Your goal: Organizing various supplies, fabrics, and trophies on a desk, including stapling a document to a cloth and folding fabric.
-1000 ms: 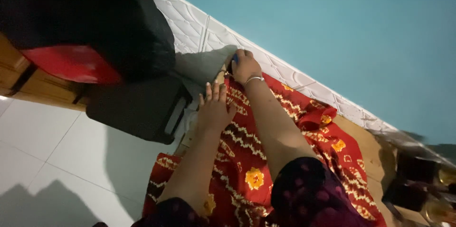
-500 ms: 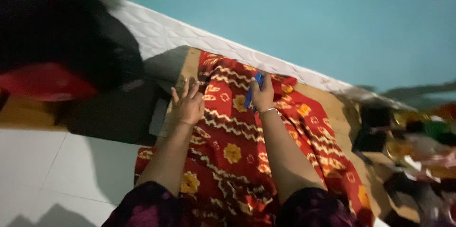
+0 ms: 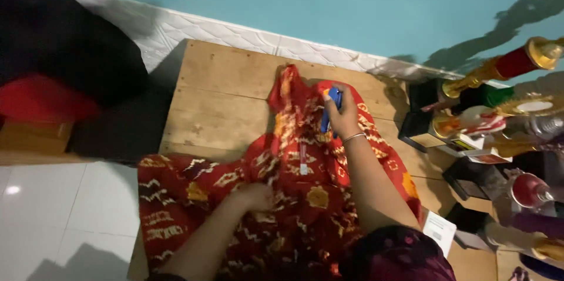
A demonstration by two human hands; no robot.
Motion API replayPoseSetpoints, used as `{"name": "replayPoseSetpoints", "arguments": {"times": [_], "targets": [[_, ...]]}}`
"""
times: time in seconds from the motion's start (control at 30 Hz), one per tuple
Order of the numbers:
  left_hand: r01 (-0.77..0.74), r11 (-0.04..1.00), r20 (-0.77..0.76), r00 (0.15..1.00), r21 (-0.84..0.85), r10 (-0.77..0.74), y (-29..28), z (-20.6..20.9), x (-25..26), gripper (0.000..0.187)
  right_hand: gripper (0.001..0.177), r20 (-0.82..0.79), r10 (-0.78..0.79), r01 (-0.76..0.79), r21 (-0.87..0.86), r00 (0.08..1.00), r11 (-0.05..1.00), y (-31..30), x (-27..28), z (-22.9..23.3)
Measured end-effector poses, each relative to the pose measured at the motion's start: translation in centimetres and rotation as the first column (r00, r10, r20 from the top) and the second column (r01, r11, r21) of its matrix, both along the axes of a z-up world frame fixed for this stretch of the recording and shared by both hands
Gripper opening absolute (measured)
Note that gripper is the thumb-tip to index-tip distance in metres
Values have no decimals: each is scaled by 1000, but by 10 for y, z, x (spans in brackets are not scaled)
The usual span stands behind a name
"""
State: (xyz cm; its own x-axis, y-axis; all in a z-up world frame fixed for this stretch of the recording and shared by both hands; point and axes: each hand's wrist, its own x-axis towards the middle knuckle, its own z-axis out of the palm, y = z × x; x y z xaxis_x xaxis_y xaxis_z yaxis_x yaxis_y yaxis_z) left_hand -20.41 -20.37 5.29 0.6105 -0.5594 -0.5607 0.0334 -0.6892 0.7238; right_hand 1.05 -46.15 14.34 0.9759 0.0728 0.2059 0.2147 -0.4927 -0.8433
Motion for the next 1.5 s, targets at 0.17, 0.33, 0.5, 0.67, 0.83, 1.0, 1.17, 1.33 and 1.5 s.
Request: {"name": "replayPoseSetpoints", "arguments": {"times": [0.17, 0.33, 0.5, 0.67, 0.83, 1.0, 1.17, 1.33, 1.5], "targets": [[-386, 887, -23, 919, -252, 394, -3, 18, 29, 37, 40, 105, 358, -343, -137, 928, 929, 8, -52, 47], [-890, -114, -737, 286, -441, 613, -42, 9, 60, 37, 50, -42, 734, -708, -306, 678, 637, 41, -104, 111], [-860, -407, -948, 239, -308, 211, -63, 18, 39, 39, 81, -358, 674, -741, -509, 645, 439, 42, -120, 136], [-837, -328, -885, 339, -439, 318, -66, 17, 14, 30, 77, -272, 764, -767, -493, 585, 412, 21, -128, 119], [-828, -345, -877, 317, -442, 362, -71, 32, 5, 25, 69, -193, 812, -754, -532, 550, 385, 20, -144, 129], [-850, -372, -898, 229, -372, 375, -77, 64, -4, 38, 70, -347, 765, -749, -612, 542, 253, 21, -152, 128], [-825, -436, -918, 229, -360, 324, -74, 35, -7, 33, 69, -338, 759, -751, -596, 556, 284, 16, -152, 122], [-843, -500, -927, -1, -201, 375, -56, 82, -28, 32, 63, -364, 635, -714, -519, 682, 469, -12, -110, 110], [-773, -625, -887, -211, -106, 412, -17, 36, -60, 31, 52, -184, -11, -139, -778, 983, 613, -117, -23, 26]]}}
